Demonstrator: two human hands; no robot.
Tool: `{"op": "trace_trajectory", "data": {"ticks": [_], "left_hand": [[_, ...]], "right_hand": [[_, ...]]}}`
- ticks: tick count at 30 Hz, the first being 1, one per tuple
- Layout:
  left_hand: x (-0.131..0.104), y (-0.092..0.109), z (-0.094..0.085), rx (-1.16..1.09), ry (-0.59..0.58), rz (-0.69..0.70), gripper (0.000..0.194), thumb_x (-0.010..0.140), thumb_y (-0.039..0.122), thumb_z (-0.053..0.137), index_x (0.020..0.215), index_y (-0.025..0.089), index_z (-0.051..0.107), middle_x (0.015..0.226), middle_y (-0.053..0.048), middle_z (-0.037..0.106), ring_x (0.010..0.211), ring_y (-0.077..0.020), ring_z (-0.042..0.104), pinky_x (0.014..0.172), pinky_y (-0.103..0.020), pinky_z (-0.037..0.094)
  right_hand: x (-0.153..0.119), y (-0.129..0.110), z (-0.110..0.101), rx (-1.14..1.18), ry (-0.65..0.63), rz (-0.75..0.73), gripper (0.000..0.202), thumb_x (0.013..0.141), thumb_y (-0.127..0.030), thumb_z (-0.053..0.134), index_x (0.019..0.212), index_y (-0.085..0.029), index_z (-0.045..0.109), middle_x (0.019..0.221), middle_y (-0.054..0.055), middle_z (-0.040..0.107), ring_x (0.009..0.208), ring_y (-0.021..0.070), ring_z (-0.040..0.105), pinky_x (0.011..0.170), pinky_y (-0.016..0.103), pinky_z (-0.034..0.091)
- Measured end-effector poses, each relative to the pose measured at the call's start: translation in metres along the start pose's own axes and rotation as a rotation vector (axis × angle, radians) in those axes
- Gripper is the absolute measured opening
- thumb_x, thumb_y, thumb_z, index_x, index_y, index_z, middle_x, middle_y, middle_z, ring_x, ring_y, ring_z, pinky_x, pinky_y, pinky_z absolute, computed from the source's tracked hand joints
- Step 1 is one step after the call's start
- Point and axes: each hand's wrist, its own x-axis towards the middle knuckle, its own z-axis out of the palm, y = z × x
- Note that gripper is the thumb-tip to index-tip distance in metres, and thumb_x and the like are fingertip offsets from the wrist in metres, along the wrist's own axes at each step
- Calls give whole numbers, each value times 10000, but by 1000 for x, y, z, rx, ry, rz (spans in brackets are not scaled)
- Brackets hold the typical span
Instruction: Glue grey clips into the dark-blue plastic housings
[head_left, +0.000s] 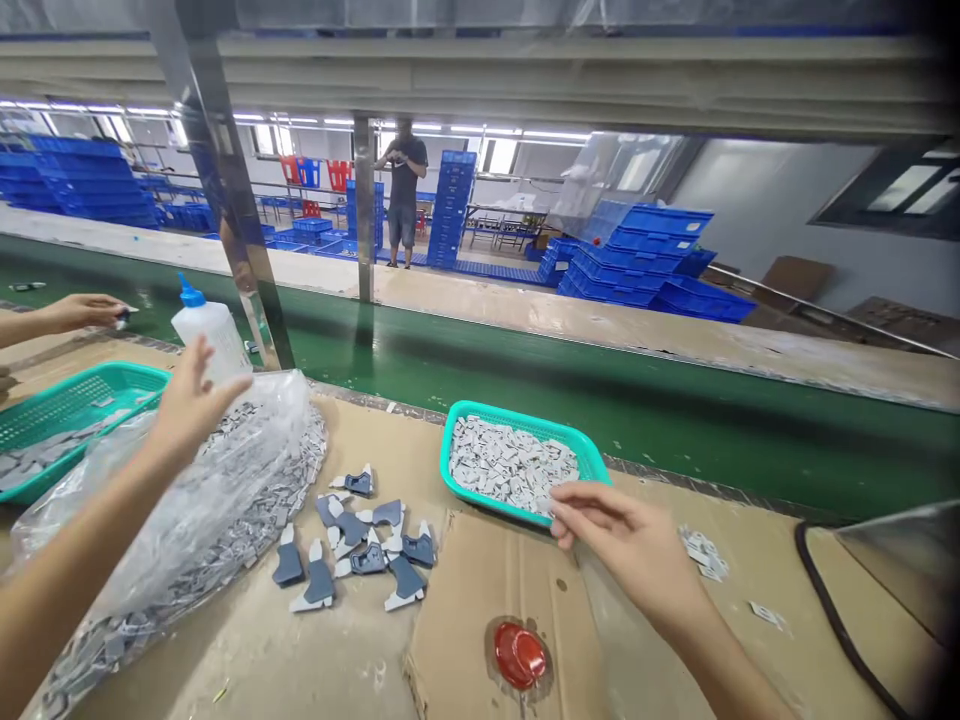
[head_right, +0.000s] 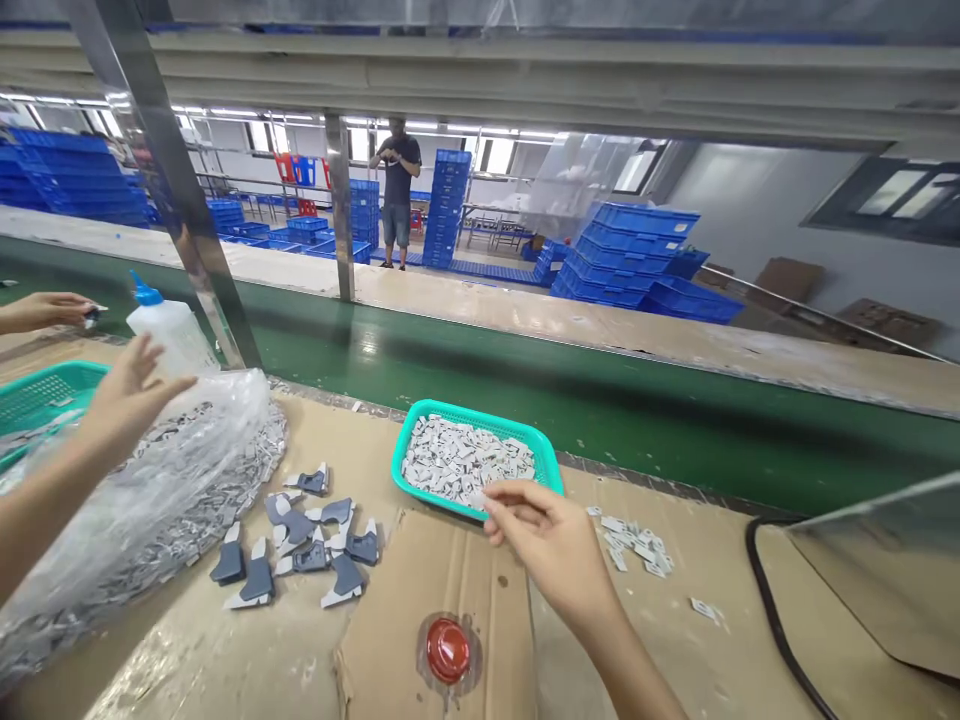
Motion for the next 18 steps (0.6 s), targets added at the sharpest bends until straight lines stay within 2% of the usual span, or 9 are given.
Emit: {"op": "trace_trajectory", "data": {"ticks": [2,3,6,8,12,16,18], "left_hand": [[-48,25,10,-23,-137,125,529,886,395,433,1346,194,265,1382,-83,345,1251,-207,366,1037,-354,342],[-70,34,17,-8,-224,180,455,872,366,460,1297,235,364,1355,-46,390,1222,-194,402,1031,-350,349],[-111,46,39,114,-480,362,343,885,255,386,1210,248,494,1350,-46,394,1243,-209,370,1031,-399,331],[-117,41,51,178,-591,443,383,891,195,315,1229,204,494,1347,-77,398,1245,-213,360,1026,-406,330],[-107,24,65,203,-660,467,375,896,214,309,1170,142,554,1207,-100,531,1155,-234,433,986,-404,360],[-100,18,66,209,-702,437,370,884,283,349,1148,139,564,1196,-102,540,1121,-257,448,965,-414,357],[-100,18,64,206,-729,411,347,877,298,362,1123,157,561,1177,-93,543,1122,-256,444,958,-400,352]], "right_hand": [[-24,0,3,88,-35,78,785,576,-679,533,988,-11,550,785,127,568,626,67,564,625,156,513],[-34,1,5,145,-53,140,817,541,-675,568,1011,-7,547,808,141,570,653,85,579,647,157,524],[-59,10,5,312,-94,346,871,426,-610,677,1050,-21,533,859,150,571,700,107,594,682,145,535],[-72,19,4,351,-92,415,868,385,-597,698,1016,-27,526,807,134,570,670,95,582,646,137,525],[-92,38,6,353,-104,464,883,388,-648,676,985,-25,488,704,94,540,631,65,548,588,131,489],[-101,48,20,317,-121,355,832,515,-699,583,978,-15,484,703,85,521,592,13,502,557,93,451],[-102,50,29,298,-86,292,757,552,-680,563,912,-16,507,780,97,522,663,2,516,614,68,468]]}}
